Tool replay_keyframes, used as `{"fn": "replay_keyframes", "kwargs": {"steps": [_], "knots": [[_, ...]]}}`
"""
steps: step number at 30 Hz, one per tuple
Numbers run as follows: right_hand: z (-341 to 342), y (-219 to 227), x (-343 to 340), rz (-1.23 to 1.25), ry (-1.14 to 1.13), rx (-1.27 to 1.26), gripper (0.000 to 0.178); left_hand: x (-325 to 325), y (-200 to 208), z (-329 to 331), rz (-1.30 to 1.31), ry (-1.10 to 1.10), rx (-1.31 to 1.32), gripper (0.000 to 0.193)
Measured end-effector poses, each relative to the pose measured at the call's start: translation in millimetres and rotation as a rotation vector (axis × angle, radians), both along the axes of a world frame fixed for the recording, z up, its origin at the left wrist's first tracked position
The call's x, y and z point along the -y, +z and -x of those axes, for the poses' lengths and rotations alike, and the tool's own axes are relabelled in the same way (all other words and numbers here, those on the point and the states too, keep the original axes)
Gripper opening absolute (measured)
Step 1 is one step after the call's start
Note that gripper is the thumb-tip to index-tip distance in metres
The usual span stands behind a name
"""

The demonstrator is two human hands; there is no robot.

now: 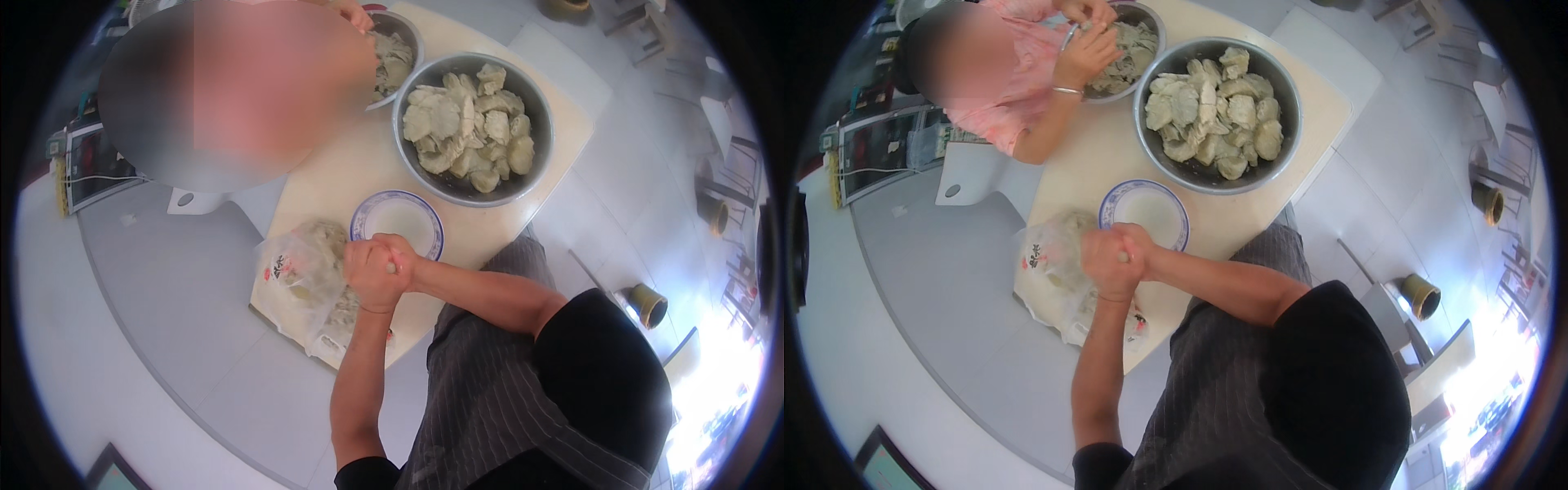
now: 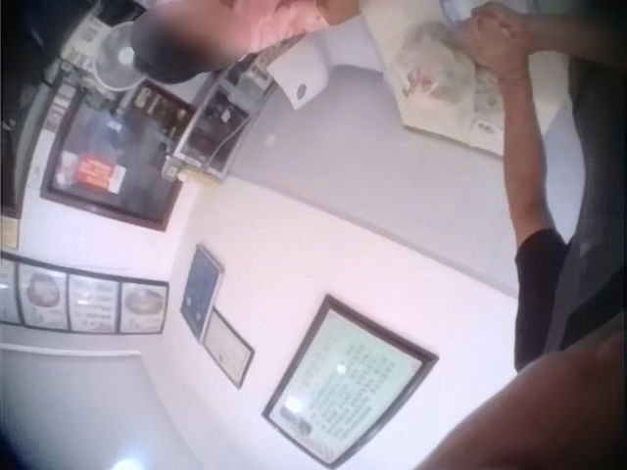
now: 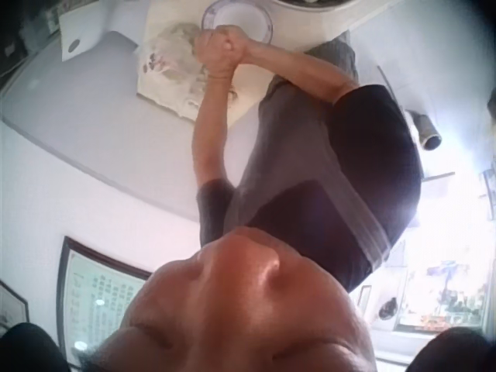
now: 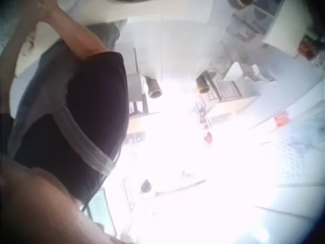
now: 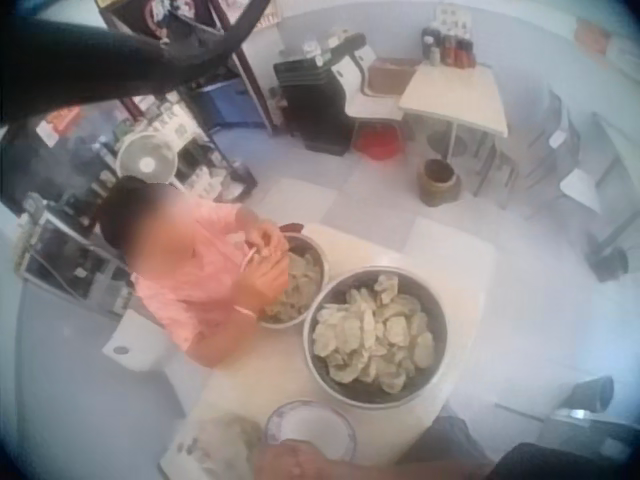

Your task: The person repeatedly takes dough and filling from bowls on the table, shapes them into dumplings by hand, and places the finished dumplings into a metal bowl. Another person across the table performs the same task simultaneously.

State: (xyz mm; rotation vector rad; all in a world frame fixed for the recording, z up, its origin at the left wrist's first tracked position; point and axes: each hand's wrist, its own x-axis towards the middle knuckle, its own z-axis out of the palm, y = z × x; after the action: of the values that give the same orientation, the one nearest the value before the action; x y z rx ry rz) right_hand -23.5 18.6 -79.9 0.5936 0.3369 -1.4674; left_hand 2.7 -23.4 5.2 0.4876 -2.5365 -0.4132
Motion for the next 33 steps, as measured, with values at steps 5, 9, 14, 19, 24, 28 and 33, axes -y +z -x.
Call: {"fn": "replay_keyframes", "kwargs": {"steps": [5,9,14,19,24,28,33], "knots": [[10.5,9.6,-4.1,0.066,-0.014,0.028,0.023,0.2,6.1,8.6,-0.039,-0.024,0.036,0.012],[8.6,9.0,-1.9,-0.004,-0.005,0.017,0.016,1.1,4.5,9.0,-0.034,-0.019,0.072,0.011],[9.7,1.6,-5.1,0.069,-0.028,-0.027,0.020,1.9,-0.3,11.4,-0.033,-0.023,0.086,0.011],[6.6,0.0,-7.1,0.090,-0.025,-0.085,0.014,2.1,-0.9,10.2,-0.034,-0.023,0.083,0.010],[6.7,-17.9,-13.1,0.184,0.063,-0.915,0.014,0.5,-3.9,14.1,-0.021,0.004,0.065,0.012],[-16.2,-39.1,-1.5,0.111,-0.025,-0.208,0.014,-1.7,-8.6,13.5,-0.021,0.014,0.030,0.016],[-22.1,-44.9,3.5,0.062,-0.066,0.105,0.016,-2.6,-7.5,12.6,-0.041,0.002,0.051,0.012]]}}
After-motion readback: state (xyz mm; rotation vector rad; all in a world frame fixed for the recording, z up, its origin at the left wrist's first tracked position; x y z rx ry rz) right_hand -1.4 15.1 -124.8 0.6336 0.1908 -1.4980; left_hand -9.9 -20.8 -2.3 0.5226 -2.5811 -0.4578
